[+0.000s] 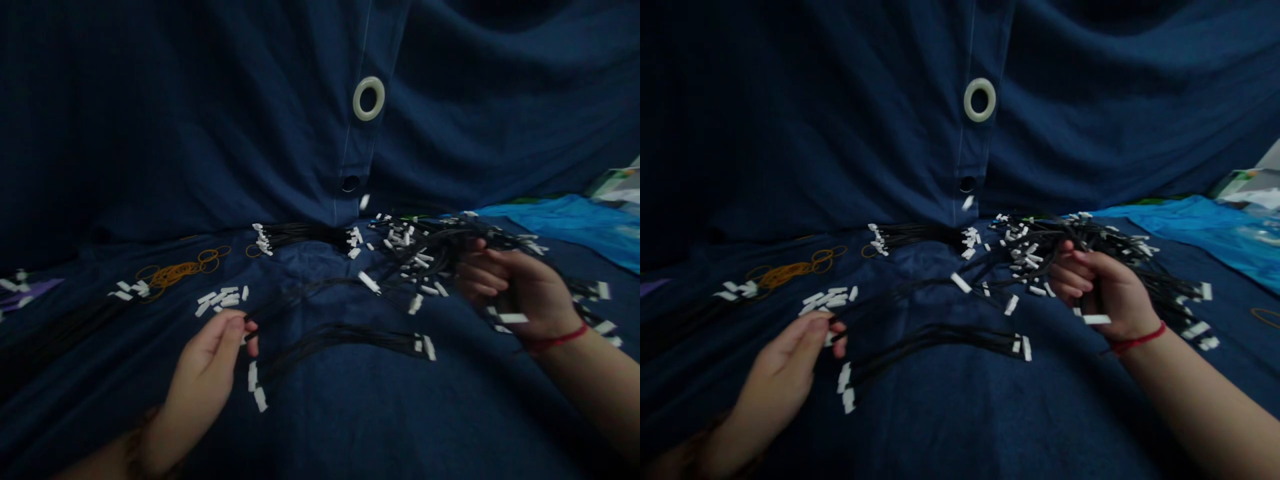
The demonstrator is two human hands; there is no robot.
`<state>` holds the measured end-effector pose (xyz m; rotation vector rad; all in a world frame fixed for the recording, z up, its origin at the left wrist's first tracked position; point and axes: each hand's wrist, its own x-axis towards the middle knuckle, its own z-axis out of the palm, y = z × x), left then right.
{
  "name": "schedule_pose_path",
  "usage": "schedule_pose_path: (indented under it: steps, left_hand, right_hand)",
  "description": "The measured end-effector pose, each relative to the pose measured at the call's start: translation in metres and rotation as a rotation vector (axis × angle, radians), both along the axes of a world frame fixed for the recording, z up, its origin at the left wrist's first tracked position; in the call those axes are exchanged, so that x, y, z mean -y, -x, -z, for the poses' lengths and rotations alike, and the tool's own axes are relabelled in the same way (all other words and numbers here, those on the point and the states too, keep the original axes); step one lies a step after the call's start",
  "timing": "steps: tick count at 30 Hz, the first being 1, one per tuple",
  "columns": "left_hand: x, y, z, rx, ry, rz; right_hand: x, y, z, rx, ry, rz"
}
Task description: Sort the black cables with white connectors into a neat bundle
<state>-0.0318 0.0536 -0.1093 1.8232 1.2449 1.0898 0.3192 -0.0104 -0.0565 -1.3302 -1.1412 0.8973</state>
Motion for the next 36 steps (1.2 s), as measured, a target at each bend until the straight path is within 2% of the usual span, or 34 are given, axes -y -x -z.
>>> schedule_pose_path:
  steps: [2,4,6,8,13,17,20,23,27,32,36]
  left_hand:
    - [-0.006,0.001,0.001,-0.247,-0.119,0.079]
    - [-0.01,0.001,0.001,-0.413,-0.239,0.146]
    - [-0.011,0.0,0.002,-0.537,-0.3,0.159]
    - [-0.01,0.0,0.002,-0.565,-0.279,0.151]
    - [-0.01,0.001,0.005,-0.44,-0.196,0.116]
    - [-0.011,0.001,0.008,-0.481,-0.167,0.131]
    - [-0.012,0.001,0.009,-0.583,-0.18,0.141]
    - [-0.01,0.0,0.008,-0.633,-0.234,0.155]
    - [-0.009,-0.002,0.004,-0.646,-0.247,0.167]
    - [-0.007,-0.005,0.001,-0.728,-0.229,0.255]
    - [-0.004,-0.003,0.002,-0.788,-0.261,0.266]
  right_hand:
    - [0.002,-0.002,-0.006,-0.01,-0.08,0.103]
    - [0.005,-0.004,-0.009,-0.019,-0.157,0.165]
    - [0.007,-0.003,-0.01,-0.019,-0.215,0.195]
    - [0.007,-0.001,-0.007,0.052,-0.176,0.138]
    - [-0.004,0.012,0.018,0.505,0.187,-0.224]
    - [-0.015,0.021,0.045,0.956,0.226,-0.237]
    - [-0.018,0.025,0.054,1.042,0.204,-0.26]
    - [-0.017,0.024,0.049,1.077,0.211,-0.289]
    - [-0.012,0.017,0.033,1.079,0.271,-0.324]
    - [-0.005,0.008,0.022,1.075,0.353,-0.393]
    - [-0.004,0.012,0.015,0.991,0.301,-0.343]
